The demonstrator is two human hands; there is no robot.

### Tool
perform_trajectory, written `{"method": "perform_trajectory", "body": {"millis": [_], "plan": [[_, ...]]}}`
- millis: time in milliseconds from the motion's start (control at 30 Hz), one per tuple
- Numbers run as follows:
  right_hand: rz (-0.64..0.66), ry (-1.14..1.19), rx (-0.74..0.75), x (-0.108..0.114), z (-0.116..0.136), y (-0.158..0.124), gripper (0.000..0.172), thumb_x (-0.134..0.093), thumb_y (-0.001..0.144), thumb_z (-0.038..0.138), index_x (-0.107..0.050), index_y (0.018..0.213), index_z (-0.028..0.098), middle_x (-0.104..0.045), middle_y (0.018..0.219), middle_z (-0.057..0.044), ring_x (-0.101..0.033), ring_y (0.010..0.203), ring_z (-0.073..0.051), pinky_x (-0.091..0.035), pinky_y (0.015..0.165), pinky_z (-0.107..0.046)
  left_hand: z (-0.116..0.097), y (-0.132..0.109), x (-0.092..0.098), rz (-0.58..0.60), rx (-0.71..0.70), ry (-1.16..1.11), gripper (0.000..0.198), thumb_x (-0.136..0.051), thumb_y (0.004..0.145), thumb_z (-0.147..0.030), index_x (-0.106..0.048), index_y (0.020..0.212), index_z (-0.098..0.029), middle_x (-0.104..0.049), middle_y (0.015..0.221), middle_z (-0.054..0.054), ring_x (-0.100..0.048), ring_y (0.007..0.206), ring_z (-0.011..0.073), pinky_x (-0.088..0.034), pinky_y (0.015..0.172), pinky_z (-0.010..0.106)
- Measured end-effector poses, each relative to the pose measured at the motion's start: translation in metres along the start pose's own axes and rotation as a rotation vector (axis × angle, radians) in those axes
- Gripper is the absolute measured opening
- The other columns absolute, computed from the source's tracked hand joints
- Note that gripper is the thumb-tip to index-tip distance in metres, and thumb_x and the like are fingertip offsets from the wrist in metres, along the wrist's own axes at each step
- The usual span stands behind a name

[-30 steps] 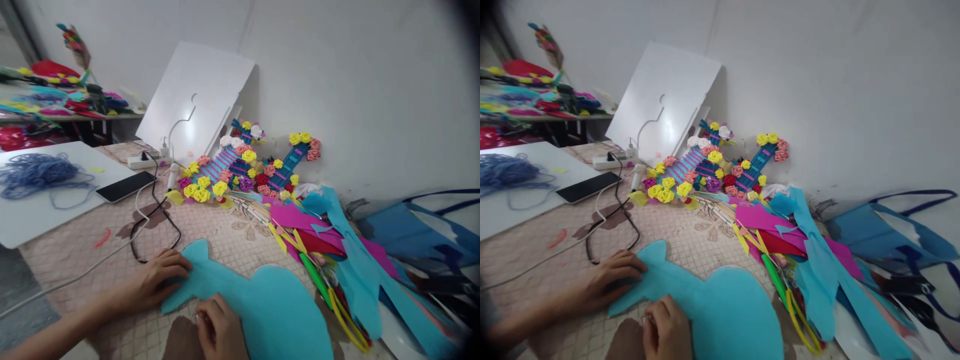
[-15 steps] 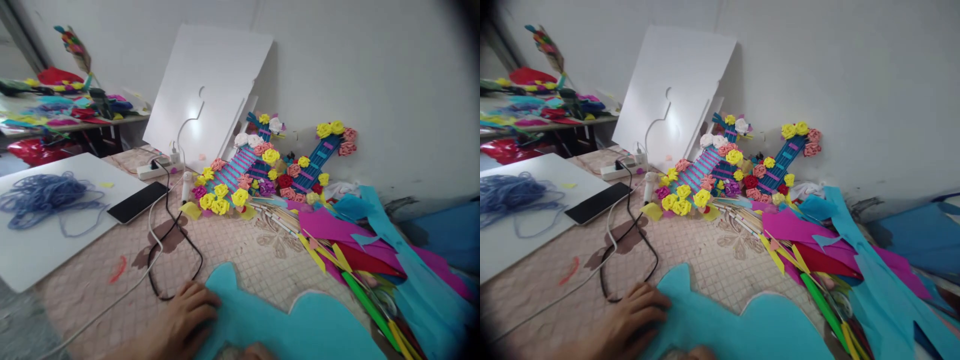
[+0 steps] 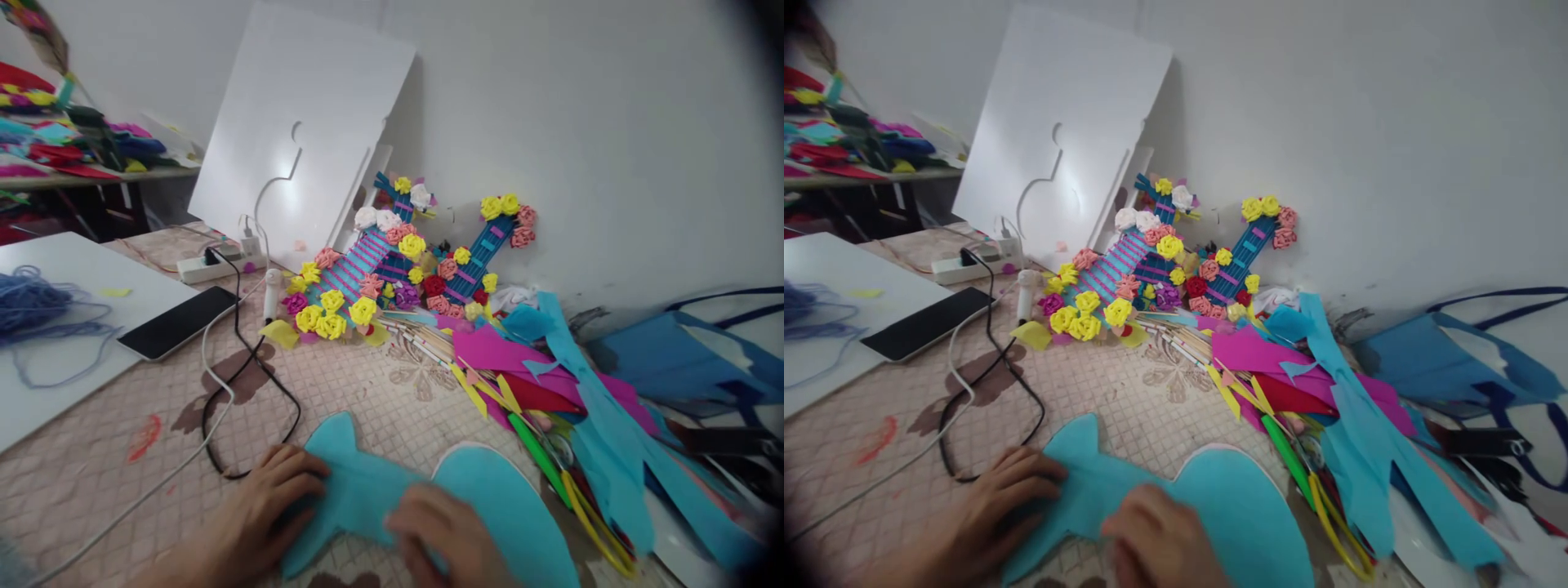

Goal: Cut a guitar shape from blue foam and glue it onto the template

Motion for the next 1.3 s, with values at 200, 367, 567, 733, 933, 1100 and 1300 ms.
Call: {"method": "perform_trajectory", "body": {"millis": [200, 367, 567, 733, 933, 1100, 1300], "plan": [[-0.109, -0.183, -0.316, 0.058, -0.105, 0.129, 0.01, -0.053, 0.086, 0.015, -0.063, 0.084, 0.018, -0.067, 0.083, -0.004, -0.06, 0.075, -0.016, -0.047, 0.067, -0.026, 0.002, -0.001, 0.001, -0.048, -0.012, -0.017, 0.024, -0.054, 0.084, -0.011, -0.058, 0.105, -0.024, -0.066, 0.112, 0.004, -0.06, 0.103, 0.0206, -0.044, 0.096, 0.036], [-0.137, -0.283, -0.503, 0.039, -0.18, 0.194, 0.017, -0.064, 0.086, 0.026, -0.063, 0.097, 0.014, -0.066, 0.096, -0.007, -0.062, 0.087, -0.019, -0.05, 0.08, -0.036, 0.001, -0.003, 0.002, -0.078, -0.036, -0.054, 0.028, -0.056, 0.083, -0.01, -0.056, 0.107, -0.024, -0.066, 0.111, 0.004, -0.059, 0.102, 0.0208, -0.045, 0.096, 0.035], [-0.081, -0.253, -0.594, 0.02, -0.202, 0.198, 0.029, -0.058, 0.092, 0.032, -0.059, 0.116, 0.017, -0.061, 0.117, -0.008, -0.062, 0.099, -0.021, -0.053, 0.084, -0.041, 0.005, 0.0, 0.017, -0.196, 0.026, -0.074, 0.026, -0.049, 0.088, -0.009, -0.055, 0.109, -0.023, -0.065, 0.114, 0.006, -0.057, 0.107, 0.0203, -0.047, 0.092, 0.033], [-0.076, -0.107, -0.582, 0.034, -0.204, 0.182, 0.026, -0.058, 0.092, 0.031, -0.059, 0.113, 0.015, -0.063, 0.109, -0.007, -0.064, 0.091, -0.019, -0.055, 0.078, -0.038, 0.041, 0.037, 0.059, -0.204, 0.127, 0.324, 0.028, -0.045, 0.091, -0.01, -0.058, 0.114, -0.018, -0.065, 0.116, 0.01, -0.057, 0.107, 0.0259, -0.044, 0.092, 0.043], [-0.076, 0.174, -0.514, 0.042, -0.18, 0.142, 0.022, -0.066, 0.08, 0.035, -0.056, 0.085, 0.016, -0.059, 0.069, 0.002, -0.055, 0.057, -0.012, -0.044, 0.051, -0.023, 0.095, 0.078, 0.081, -0.167, 0.298, 0.597, 0.034, -0.043, 0.08, 0.002, -0.063, 0.103, -0.013, -0.063, 0.115, 0.016, -0.051, 0.113, 0.032, -0.041, 0.09, 0.047], [-0.058, 0.308, -0.459, 0.039, -0.152, 0.114, 0.034, -0.063, 0.074, 0.052, -0.052, 0.075, 0.02, -0.051, 0.061, 0.005, -0.044, 0.048, -0.01, -0.035, 0.045, -0.022, 0.115, 0.082, 0.079, -0.226, 0.369, 0.469, 0.022, -0.044, 0.079, -0.001, -0.062, 0.079, -0.014, -0.066, 0.097, 0.017, -0.054, 0.102, 0.0334, -0.039, 0.088, 0.049], [-0.024, 0.337, -0.366, 0.04, -0.121, 0.099, 0.03, -0.061, 0.08, 0.047, -0.052, 0.073, 0.02, -0.05, 0.066, 0.003, -0.048, 0.06, -0.012, -0.039, 0.052, -0.022, 0.108, 0.076, 0.083, -0.333, 0.44, 0.123, 0.013, -0.048, 0.084, -0.018, -0.058, 0.076, -0.017, -0.066, 0.086, 0.011, -0.058, 0.093, 0.0278, -0.041, 0.087, 0.045]]}}
Point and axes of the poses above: each hand's wrist, its own y-axis towards the middle knuckle, its own x-axis out of the back of the hand, z = x × y, the point moved 5 cm from there along y, towards the middle knuckle
